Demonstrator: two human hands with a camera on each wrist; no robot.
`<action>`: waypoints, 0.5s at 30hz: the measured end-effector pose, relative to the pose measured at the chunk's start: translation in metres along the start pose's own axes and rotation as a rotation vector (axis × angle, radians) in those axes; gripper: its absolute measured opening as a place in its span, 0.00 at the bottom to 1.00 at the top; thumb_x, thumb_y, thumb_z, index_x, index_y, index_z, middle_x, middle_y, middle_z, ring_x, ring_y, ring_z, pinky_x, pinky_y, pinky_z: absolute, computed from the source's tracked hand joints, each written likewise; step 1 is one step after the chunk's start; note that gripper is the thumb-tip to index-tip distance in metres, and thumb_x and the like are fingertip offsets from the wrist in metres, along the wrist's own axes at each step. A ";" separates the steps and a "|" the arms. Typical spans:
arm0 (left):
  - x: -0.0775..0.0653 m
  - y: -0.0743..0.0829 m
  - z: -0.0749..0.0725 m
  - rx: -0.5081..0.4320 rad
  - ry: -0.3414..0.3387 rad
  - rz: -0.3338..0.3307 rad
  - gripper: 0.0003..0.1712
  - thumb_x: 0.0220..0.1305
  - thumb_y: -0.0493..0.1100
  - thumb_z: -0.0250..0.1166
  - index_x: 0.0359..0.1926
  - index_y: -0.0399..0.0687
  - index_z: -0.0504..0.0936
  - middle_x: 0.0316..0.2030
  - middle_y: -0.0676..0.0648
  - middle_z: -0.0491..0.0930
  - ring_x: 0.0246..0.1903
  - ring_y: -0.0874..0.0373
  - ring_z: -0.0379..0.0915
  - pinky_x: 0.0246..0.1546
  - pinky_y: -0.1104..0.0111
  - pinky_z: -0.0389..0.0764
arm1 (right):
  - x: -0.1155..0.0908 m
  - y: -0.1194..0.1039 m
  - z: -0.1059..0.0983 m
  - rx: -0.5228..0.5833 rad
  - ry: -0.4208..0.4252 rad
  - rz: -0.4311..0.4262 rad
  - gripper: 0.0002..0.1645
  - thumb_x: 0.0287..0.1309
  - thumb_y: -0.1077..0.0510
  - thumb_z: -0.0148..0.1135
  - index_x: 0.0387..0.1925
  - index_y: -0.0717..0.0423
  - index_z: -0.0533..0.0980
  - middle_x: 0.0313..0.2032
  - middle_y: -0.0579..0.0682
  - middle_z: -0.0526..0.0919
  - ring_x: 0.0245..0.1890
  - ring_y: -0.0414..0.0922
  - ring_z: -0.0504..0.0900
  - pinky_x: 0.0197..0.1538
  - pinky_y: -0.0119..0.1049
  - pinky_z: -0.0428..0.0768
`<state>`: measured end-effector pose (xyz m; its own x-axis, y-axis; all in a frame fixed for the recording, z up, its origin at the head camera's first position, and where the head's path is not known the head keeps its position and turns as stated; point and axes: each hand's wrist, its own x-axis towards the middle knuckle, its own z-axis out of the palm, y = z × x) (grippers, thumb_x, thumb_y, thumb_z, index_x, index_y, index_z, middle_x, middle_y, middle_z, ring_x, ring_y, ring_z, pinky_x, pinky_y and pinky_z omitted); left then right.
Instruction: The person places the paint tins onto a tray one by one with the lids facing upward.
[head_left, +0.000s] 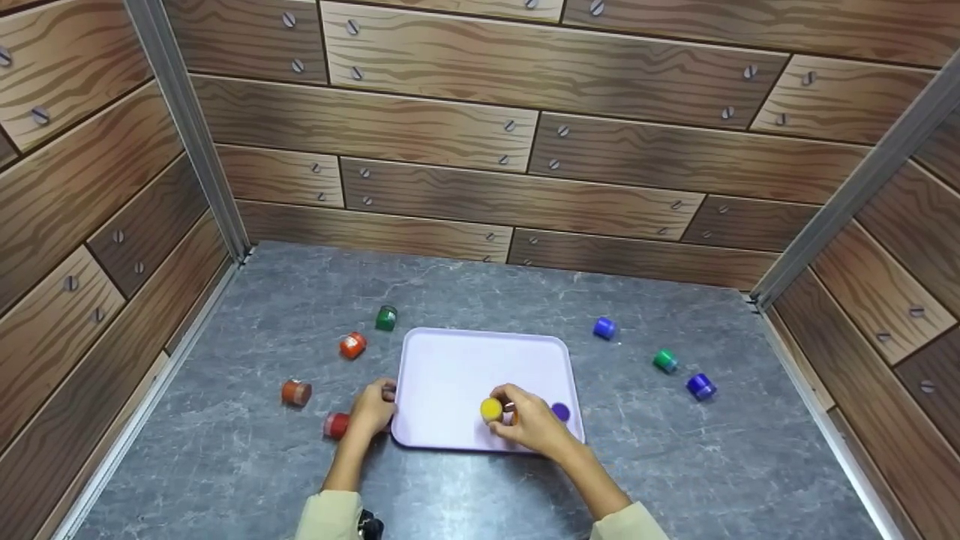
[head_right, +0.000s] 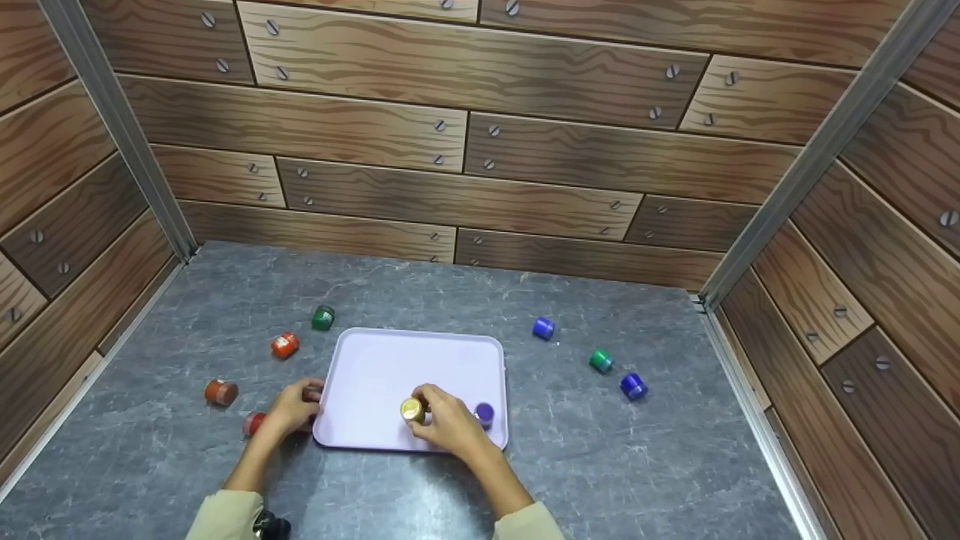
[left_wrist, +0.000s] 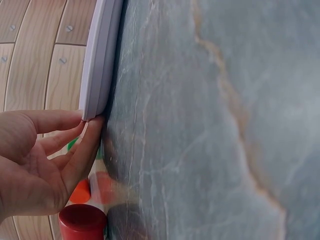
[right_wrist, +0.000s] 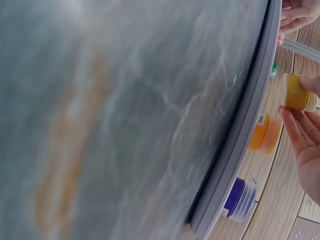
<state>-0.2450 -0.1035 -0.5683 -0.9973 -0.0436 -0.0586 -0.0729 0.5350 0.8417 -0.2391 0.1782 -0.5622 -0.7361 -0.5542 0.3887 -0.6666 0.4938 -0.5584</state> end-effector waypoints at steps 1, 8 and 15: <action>0.000 0.000 0.000 -0.001 -0.001 -0.001 0.22 0.43 0.25 0.55 0.45 0.31 0.75 0.31 0.42 0.77 0.33 0.49 0.73 0.22 0.65 0.76 | 0.000 0.000 0.001 -0.004 -0.008 -0.002 0.22 0.44 0.64 0.69 0.42 0.62 0.71 0.38 0.51 0.79 0.35 0.45 0.80 0.36 0.35 0.79; 0.000 0.001 -0.001 0.006 0.004 0.016 0.22 0.43 0.25 0.55 0.45 0.30 0.75 0.31 0.41 0.78 0.33 0.49 0.73 0.27 0.63 0.76 | 0.003 -0.002 0.004 -0.059 -0.053 0.006 0.20 0.44 0.62 0.69 0.41 0.59 0.73 0.36 0.46 0.77 0.35 0.42 0.78 0.38 0.32 0.78; 0.000 -0.001 0.000 0.032 0.011 0.034 0.21 0.42 0.26 0.56 0.43 0.30 0.76 0.30 0.42 0.78 0.33 0.49 0.73 0.34 0.61 0.74 | 0.004 -0.003 0.007 -0.140 -0.138 0.045 0.18 0.44 0.59 0.69 0.39 0.57 0.73 0.33 0.44 0.77 0.33 0.39 0.76 0.37 0.32 0.76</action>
<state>-0.2450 -0.1044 -0.5692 -0.9991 -0.0345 -0.0240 -0.0392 0.5631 0.8255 -0.2393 0.1694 -0.5641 -0.7490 -0.6110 0.2562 -0.6501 0.6031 -0.4622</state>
